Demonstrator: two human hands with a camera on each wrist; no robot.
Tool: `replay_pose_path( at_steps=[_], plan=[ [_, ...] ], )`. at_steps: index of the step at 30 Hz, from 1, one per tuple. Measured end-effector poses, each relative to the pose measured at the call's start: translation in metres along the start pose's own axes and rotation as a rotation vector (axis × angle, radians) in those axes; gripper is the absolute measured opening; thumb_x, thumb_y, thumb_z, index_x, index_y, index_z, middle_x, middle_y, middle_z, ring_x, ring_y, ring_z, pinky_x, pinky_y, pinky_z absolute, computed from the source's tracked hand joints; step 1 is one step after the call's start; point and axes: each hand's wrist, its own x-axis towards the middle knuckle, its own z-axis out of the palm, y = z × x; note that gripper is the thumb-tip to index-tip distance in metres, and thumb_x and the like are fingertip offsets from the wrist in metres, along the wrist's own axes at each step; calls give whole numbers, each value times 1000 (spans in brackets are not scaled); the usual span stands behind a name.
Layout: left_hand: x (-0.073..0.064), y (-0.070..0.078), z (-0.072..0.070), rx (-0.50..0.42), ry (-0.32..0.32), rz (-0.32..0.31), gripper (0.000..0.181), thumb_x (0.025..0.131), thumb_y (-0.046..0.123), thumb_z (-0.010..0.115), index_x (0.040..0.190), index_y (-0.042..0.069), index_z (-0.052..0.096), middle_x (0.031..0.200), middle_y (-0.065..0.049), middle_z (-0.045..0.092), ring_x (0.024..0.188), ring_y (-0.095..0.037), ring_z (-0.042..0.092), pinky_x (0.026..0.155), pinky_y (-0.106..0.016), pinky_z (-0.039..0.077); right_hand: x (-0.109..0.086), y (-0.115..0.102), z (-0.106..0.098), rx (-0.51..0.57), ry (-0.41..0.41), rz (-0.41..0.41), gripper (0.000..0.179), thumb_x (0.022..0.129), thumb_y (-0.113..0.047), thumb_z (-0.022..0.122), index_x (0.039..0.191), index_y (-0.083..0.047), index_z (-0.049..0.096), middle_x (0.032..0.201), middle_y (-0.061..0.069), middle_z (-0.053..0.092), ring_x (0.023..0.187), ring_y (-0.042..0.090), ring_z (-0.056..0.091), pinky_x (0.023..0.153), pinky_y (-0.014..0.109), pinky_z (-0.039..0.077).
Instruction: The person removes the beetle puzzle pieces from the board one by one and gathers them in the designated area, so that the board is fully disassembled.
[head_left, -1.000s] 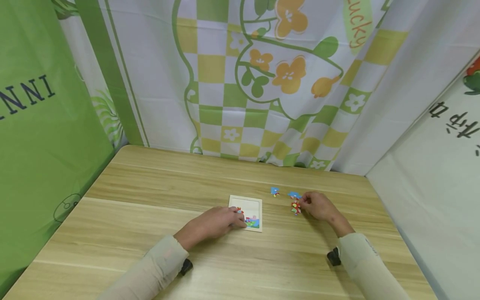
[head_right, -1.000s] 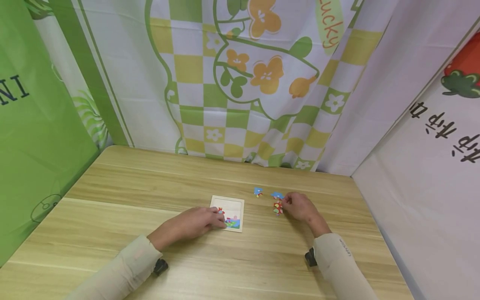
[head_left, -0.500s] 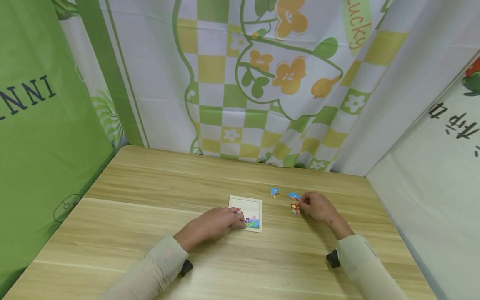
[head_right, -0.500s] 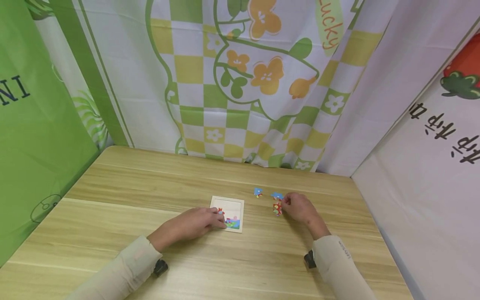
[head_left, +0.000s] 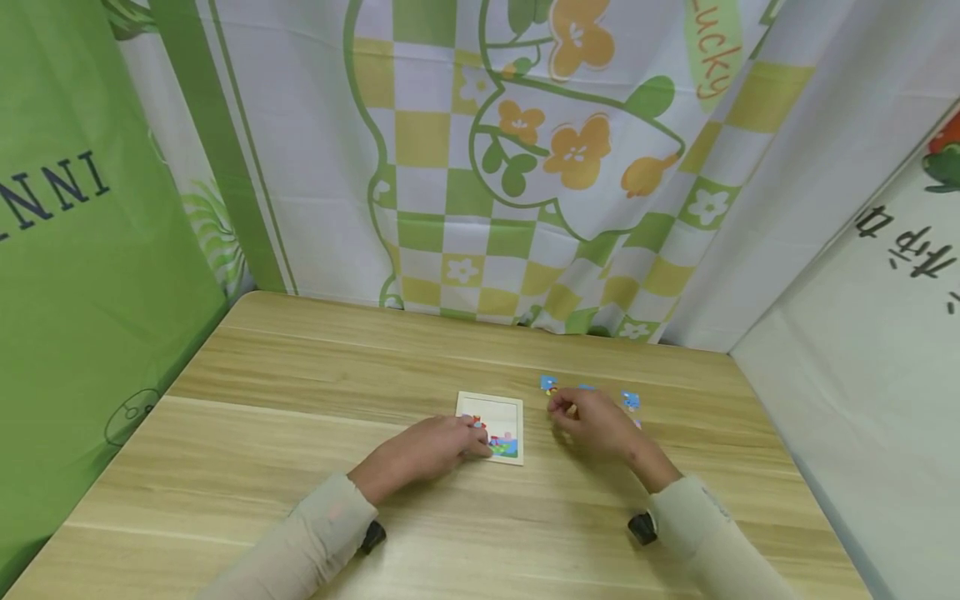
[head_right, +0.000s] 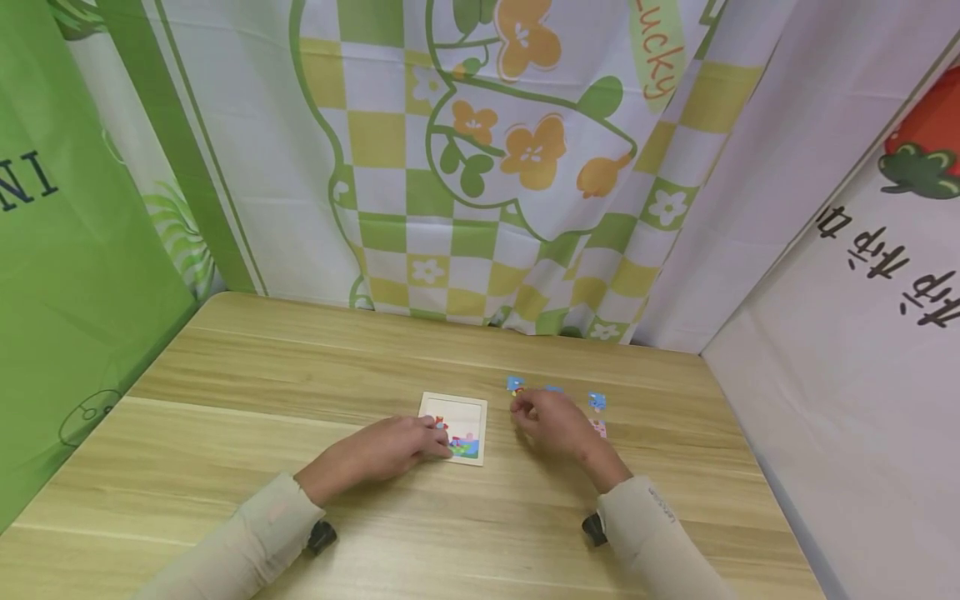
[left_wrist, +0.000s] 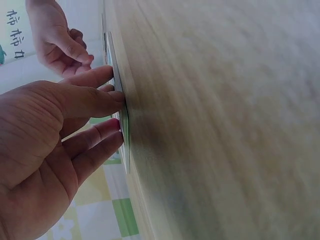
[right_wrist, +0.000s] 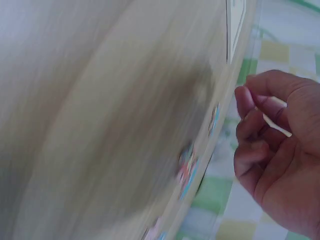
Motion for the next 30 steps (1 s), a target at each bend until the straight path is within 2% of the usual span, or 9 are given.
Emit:
replay_pose_path(
  at_steps=[5, 12, 16, 20, 26, 30],
  plan=[
    [1, -1, 0, 27, 14, 39, 29, 99, 3, 67, 117, 22, 80, 109, 8, 70, 107, -12, 63, 90, -22, 52, 10, -18, 16, 68, -78, -138, 18, 97, -5, 69, 115, -3, 72, 102, 3, 72, 78, 8, 59, 69, 26, 53],
    [1, 0, 0, 38, -2, 10, 25, 99, 8, 68, 113, 23, 81, 107, 10, 71, 96, -8, 64, 82, -21, 53, 22, -31, 32, 41, -149, -217, 32, 97, -11, 73, 128, -3, 69, 107, 5, 69, 82, 9, 56, 73, 27, 49],
    [1, 0, -1, -9, -2, -31, 20, 100, 10, 68, 105, 23, 83, 104, 12, 74, 83, -6, 63, 74, -22, 54, 27, -34, 35, 18, -158, -235, 34, 97, -10, 73, 130, -3, 68, 108, 5, 68, 79, 11, 54, 71, 26, 47],
    [0, 1, -2, -35, 8, -57, 19, 101, 14, 68, 98, 24, 83, 95, 14, 70, 67, -6, 50, 64, -23, 49, 29, -37, 35, -6, -174, -240, 38, 97, -11, 73, 133, -3, 67, 109, 7, 67, 80, 13, 53, 72, 26, 47],
    [-2, 0, -1, -65, 25, -100, 20, 100, 15, 69, 102, 27, 84, 95, 16, 70, 68, -6, 50, 64, -24, 49, 34, -45, 33, -1, -237, -236, 44, 96, -7, 71, 139, -2, 64, 111, 10, 65, 80, 11, 50, 73, 27, 46],
    [-3, -1, 0, -70, 30, -96, 19, 100, 15, 69, 101, 27, 84, 90, 14, 68, 66, -7, 48, 63, -23, 47, 38, -47, 32, -19, -290, -224, 48, 97, -6, 70, 144, -6, 61, 113, 9, 63, 81, 13, 51, 72, 28, 46]
  ],
)
